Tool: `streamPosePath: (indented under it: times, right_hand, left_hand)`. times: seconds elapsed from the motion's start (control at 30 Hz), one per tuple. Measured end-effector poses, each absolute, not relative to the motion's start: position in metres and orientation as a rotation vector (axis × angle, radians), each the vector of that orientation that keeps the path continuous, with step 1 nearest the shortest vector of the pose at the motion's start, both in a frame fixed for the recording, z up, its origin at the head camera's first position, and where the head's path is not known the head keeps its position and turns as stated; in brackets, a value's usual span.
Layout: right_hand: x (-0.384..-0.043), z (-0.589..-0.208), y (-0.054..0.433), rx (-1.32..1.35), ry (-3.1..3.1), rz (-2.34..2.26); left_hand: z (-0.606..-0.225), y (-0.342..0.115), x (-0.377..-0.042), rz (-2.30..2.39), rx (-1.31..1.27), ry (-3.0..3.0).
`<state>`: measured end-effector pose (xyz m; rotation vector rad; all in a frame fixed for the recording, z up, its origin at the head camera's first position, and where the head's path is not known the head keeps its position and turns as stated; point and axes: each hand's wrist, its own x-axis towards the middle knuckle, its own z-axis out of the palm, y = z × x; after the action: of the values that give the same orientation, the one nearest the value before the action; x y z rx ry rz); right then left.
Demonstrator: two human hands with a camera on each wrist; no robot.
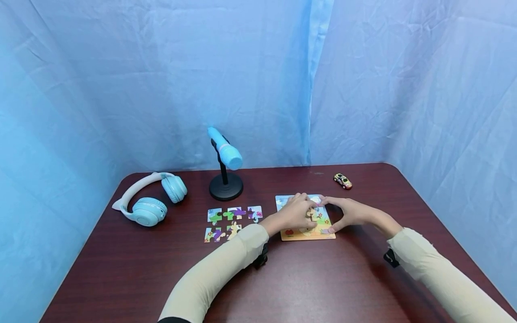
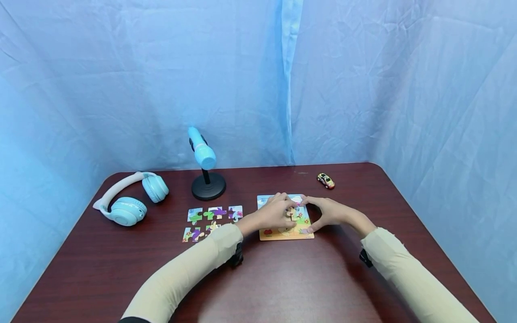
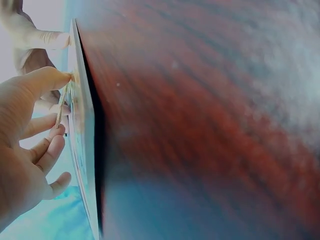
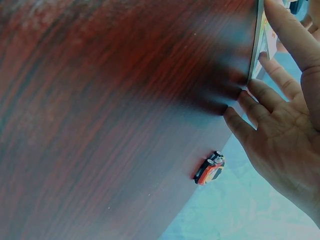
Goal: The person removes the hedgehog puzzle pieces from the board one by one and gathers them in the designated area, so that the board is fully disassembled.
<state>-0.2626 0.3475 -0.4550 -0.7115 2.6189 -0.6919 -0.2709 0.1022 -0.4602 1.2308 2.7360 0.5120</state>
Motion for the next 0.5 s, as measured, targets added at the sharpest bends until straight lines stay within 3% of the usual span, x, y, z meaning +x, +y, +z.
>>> streamPosePath:
  times: [0.5]
  right_hand:
    - [-0.2619, -0.4545, 0.3475, -0.723, 2.614, -0.701]
  left_hand:
    - [-0.4618, 0.11, -0.2707, 0.166, 1.326, 2.898]
